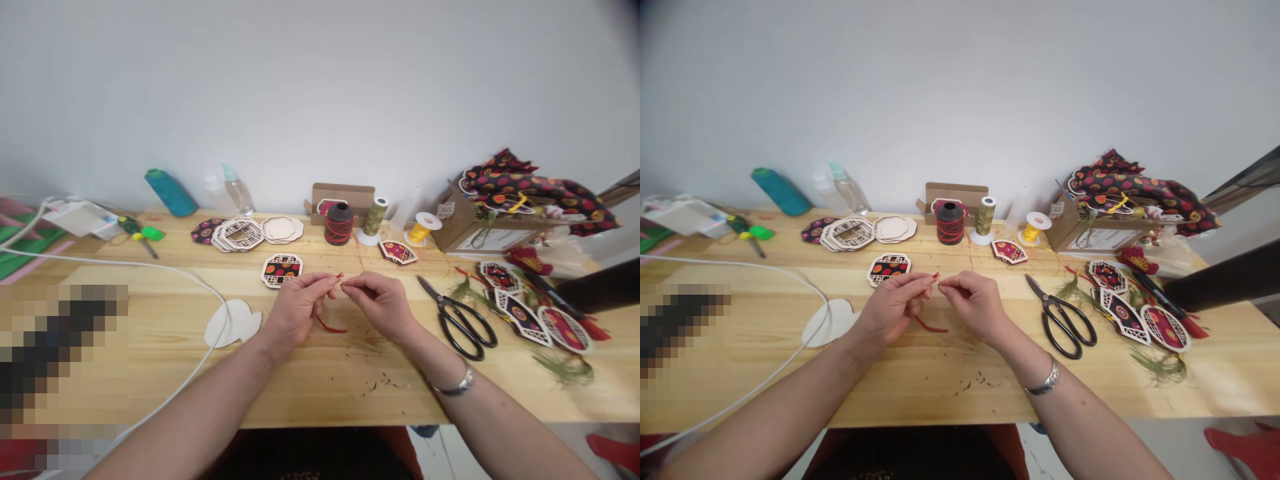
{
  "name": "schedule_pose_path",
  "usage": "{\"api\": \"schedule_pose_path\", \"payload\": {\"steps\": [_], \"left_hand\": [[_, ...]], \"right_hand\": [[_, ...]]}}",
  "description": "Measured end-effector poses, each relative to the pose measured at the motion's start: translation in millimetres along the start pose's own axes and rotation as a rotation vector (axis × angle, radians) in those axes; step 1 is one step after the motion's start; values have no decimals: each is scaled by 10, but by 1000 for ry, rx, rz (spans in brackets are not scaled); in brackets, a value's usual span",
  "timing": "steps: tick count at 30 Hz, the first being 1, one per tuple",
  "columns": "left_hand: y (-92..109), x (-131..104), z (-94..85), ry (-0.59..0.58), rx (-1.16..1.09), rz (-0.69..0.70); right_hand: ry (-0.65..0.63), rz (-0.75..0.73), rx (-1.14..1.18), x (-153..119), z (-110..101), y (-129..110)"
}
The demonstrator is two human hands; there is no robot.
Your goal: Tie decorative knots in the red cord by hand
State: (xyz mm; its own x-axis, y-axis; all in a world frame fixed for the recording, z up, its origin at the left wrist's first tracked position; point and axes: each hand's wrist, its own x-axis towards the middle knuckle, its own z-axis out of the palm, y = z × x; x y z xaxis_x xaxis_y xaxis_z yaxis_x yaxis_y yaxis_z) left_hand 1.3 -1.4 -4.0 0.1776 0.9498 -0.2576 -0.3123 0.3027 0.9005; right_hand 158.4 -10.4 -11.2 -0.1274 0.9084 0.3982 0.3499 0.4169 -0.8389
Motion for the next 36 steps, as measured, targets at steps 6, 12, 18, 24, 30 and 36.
{"api": "schedule_pose_path", "payload": {"steps": [6, 12, 18, 24, 30, 36], "left_hand": [[-13, -2, 1, 74, 168, 142], [-13, -24, 4, 125, 259, 200], [2, -51, 5, 127, 357, 298], [25, -78, 28, 146, 443, 321], [-3, -70, 22, 155, 486, 341], [-20, -72, 18, 150, 508, 349]], "right_hand": [[-26, 98, 9, -23, 8, -62], [-44, 413, 387, 9, 41, -103], [-106, 642, 580, 17, 74, -142], [-71, 576, 495, 11, 71, -153], [-40, 528, 393, 21, 64, -124], [-38, 475, 346, 11, 79, -126]]}}
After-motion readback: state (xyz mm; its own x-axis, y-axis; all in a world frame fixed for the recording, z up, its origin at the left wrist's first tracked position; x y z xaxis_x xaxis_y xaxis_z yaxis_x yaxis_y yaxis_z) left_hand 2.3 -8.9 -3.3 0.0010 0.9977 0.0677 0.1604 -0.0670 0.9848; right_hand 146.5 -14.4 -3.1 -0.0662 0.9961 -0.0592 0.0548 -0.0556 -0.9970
